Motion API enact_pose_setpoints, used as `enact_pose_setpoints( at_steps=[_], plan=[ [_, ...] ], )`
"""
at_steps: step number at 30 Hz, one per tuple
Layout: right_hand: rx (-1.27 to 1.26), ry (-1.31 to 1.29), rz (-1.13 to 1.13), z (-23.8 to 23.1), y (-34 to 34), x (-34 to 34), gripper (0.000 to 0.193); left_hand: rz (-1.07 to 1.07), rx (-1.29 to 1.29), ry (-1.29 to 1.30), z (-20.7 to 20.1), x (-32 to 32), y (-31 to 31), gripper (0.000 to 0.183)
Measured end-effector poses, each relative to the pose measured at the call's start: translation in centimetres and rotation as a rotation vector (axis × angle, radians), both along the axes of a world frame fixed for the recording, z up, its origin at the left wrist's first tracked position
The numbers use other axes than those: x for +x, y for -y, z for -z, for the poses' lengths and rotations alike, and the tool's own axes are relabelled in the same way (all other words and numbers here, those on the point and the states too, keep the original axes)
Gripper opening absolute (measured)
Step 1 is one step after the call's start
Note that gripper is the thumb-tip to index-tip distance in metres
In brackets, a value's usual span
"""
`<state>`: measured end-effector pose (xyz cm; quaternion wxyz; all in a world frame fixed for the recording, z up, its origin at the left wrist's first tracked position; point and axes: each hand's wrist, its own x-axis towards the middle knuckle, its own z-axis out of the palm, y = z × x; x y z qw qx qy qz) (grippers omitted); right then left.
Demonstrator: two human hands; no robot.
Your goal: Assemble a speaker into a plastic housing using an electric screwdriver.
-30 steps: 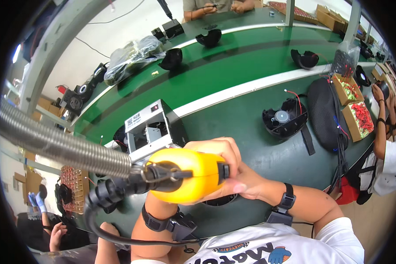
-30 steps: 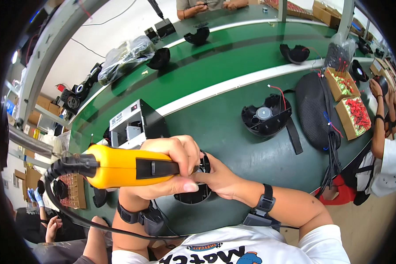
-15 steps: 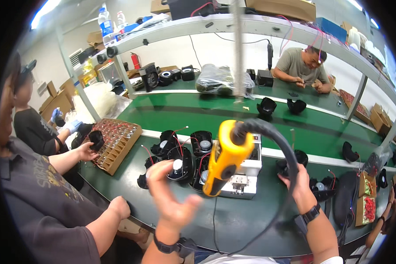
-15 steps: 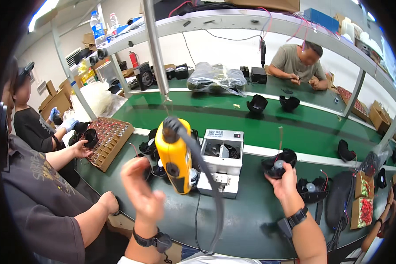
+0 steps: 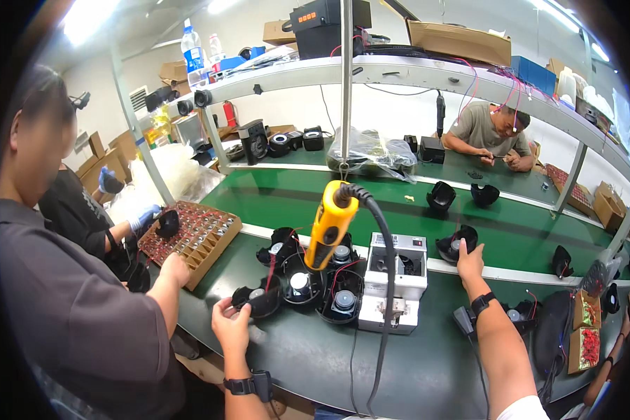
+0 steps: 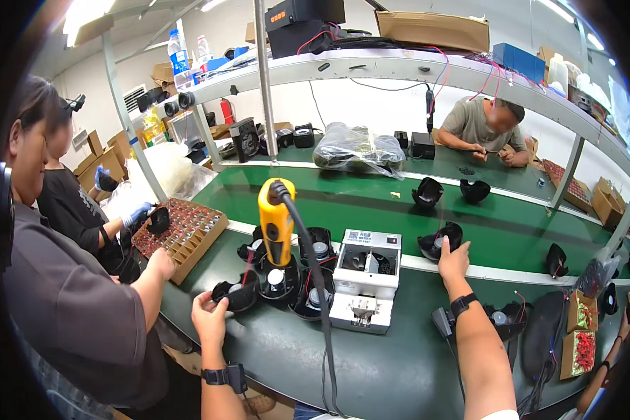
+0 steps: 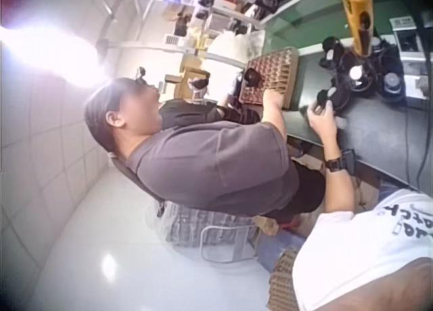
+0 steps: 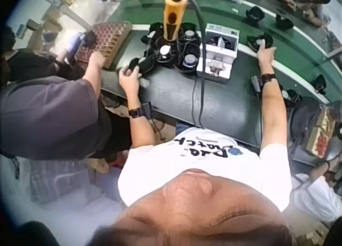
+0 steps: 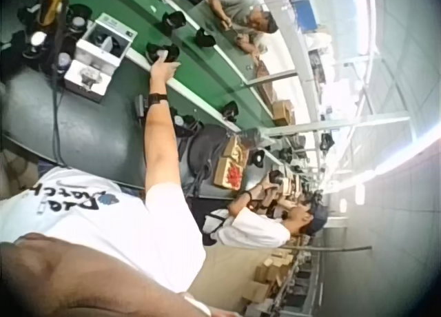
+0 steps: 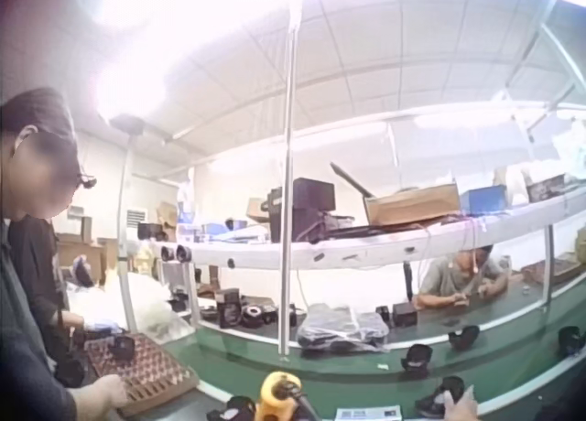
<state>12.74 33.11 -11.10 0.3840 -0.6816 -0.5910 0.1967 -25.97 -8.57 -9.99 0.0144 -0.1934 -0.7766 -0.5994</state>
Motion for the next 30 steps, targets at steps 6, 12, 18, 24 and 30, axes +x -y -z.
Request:
enact_pose_setpoints(
  at_steps=[6, 12, 18, 24, 30],
  plan=[
    [0.244, -0.029, -0.098, -2.3, 4.8, 0.8, 0.09, 0.085, -0.004, 0.04, 0.0, 0.0, 1.1, 0.051],
    [0.597, -0.282, -0.456, -7.0, 16.6, -1.6, 0.06, 0.19, 0.15, 0.537, -0.4, -1.4, 0.0, 0.047],
    [0.444, -0.601, -0.766, -3.5, 23.0, -0.1, 0.023, 0.362, -0.027, 0.523, -0.9, -2.1, -1.1, 0.054],
    [0.051, -0.729, -0.628, -1.2, 26.0, 0.0, 0.016, 0.322, -0.136, 0.491, -2.6, -1.3, -2.2, 0.054],
    [-0.318, -0.698, -0.856, -1.9, 28.5, 1.1, 0.02, 0.343, -0.066, 0.4, -2.5, 0.1, -0.2, 0.022]
  ],
)
